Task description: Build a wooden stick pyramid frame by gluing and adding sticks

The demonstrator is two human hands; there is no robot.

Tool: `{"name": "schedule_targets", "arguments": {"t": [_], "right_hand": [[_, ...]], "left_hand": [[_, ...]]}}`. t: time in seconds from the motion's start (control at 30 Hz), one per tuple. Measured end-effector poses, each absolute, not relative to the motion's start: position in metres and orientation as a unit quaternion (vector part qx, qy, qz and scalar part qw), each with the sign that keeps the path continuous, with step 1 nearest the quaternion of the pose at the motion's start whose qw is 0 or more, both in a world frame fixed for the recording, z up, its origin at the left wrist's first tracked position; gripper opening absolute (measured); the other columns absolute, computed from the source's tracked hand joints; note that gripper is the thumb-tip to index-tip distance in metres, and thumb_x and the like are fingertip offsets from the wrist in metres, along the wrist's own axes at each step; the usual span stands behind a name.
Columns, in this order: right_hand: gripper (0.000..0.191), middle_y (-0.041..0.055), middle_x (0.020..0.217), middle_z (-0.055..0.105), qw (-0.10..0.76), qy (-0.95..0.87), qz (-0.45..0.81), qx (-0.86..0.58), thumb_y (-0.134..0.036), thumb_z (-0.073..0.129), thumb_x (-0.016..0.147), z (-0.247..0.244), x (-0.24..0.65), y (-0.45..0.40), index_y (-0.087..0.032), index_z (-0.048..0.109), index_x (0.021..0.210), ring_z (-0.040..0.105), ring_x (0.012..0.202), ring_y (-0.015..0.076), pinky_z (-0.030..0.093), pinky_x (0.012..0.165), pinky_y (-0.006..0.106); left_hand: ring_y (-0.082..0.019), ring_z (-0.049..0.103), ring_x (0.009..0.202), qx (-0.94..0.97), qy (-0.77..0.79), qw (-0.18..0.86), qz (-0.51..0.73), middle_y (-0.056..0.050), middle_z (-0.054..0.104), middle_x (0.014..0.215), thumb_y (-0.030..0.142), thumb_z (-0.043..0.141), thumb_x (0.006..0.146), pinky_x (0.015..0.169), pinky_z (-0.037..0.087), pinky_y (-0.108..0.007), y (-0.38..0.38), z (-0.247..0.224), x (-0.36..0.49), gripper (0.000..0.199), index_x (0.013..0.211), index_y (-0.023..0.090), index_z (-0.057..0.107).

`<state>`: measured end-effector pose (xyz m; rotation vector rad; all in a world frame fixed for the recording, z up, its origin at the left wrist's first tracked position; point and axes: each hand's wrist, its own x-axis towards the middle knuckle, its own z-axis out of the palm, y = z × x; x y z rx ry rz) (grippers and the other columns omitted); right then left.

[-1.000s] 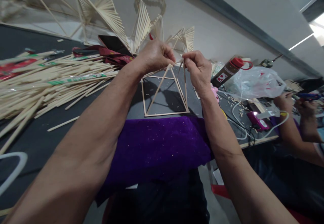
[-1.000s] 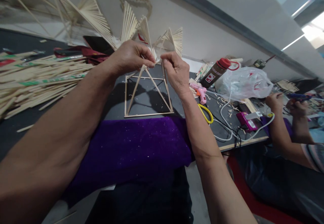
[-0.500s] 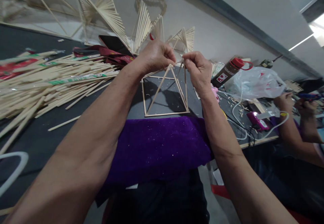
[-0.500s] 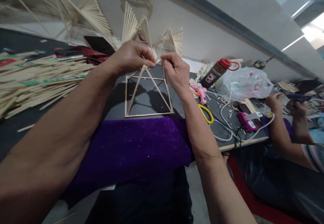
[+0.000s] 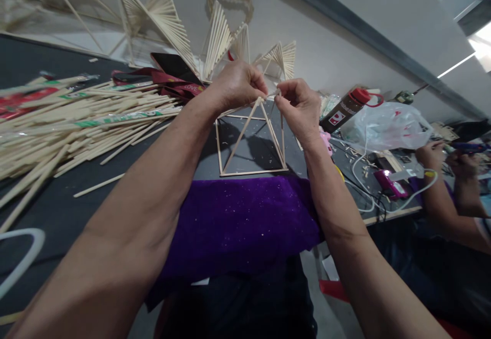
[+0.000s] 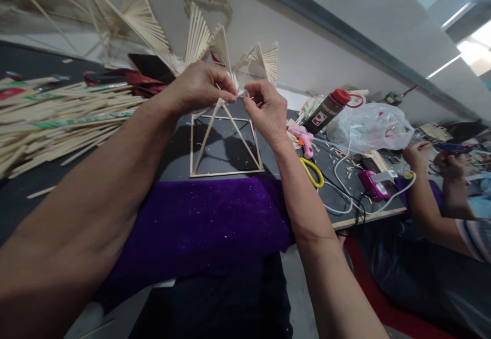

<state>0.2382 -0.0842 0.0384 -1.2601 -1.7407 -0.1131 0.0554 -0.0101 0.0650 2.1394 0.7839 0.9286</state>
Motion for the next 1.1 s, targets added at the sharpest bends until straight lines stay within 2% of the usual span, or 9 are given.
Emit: {"name": "schedule_targets", "arguments": {"t": [0.37,0.5,0.8,1.1], "right_hand": [[0.014,0.0002,0.087,0.068,0.46,-0.702,-0.112,-0.532,-0.037,0.059,0.093,0.0354,0.2334,-0.0826,-0.023,0.06,0.096,0.063,0.074,0.0141,0.057,0.076,0.036],[0.014,-0.0004,0.085,0.067,0.457,-0.697,-0.139,-0.535,-0.037,0.057,0.094,0.0341,0.2319,-0.0811,-0.024,0.059,0.094,0.062,0.072,0.0138,0.056,0.074,0.034],[0.007,-0.0024,0.082,0.063,0.459,-0.678,-0.137,-0.557,-0.03,0.057,0.092,0.0336,0.2296,-0.0787,-0.023,0.059,0.092,0.061,0.074,0.0128,0.054,0.078,0.033],[0.01,-0.0009,0.082,0.063,0.458,-0.682,-0.142,-0.552,-0.032,0.056,0.093,0.0322,0.2319,-0.0753,-0.023,0.061,0.096,0.061,0.075,0.0141,0.054,0.078,0.034]], "left_hand": [[-0.017,0.061,0.068,0.82,0.299,0.338,0.352,-0.004,0.068,0.068,0.019,0.074,0.065,0.066,0.044,-0.029,-0.0106,0.0656,0.0556,0.012,0.076,0.017,0.076],[-0.017,0.062,0.069,0.82,0.303,0.333,0.354,-0.003,0.068,0.068,0.02,0.073,0.066,0.068,0.045,-0.028,-0.013,0.0663,0.0552,0.011,0.076,0.017,0.076],[-0.016,0.062,0.072,0.825,0.3,0.33,0.347,-0.003,0.069,0.069,0.021,0.071,0.067,0.07,0.046,-0.027,-0.0144,0.0665,0.0541,0.013,0.079,0.017,0.076],[-0.016,0.062,0.072,0.83,0.312,0.312,0.34,-0.004,0.071,0.072,0.021,0.069,0.069,0.068,0.046,-0.026,-0.0186,0.0698,0.0537,0.012,0.079,0.017,0.076]]}}
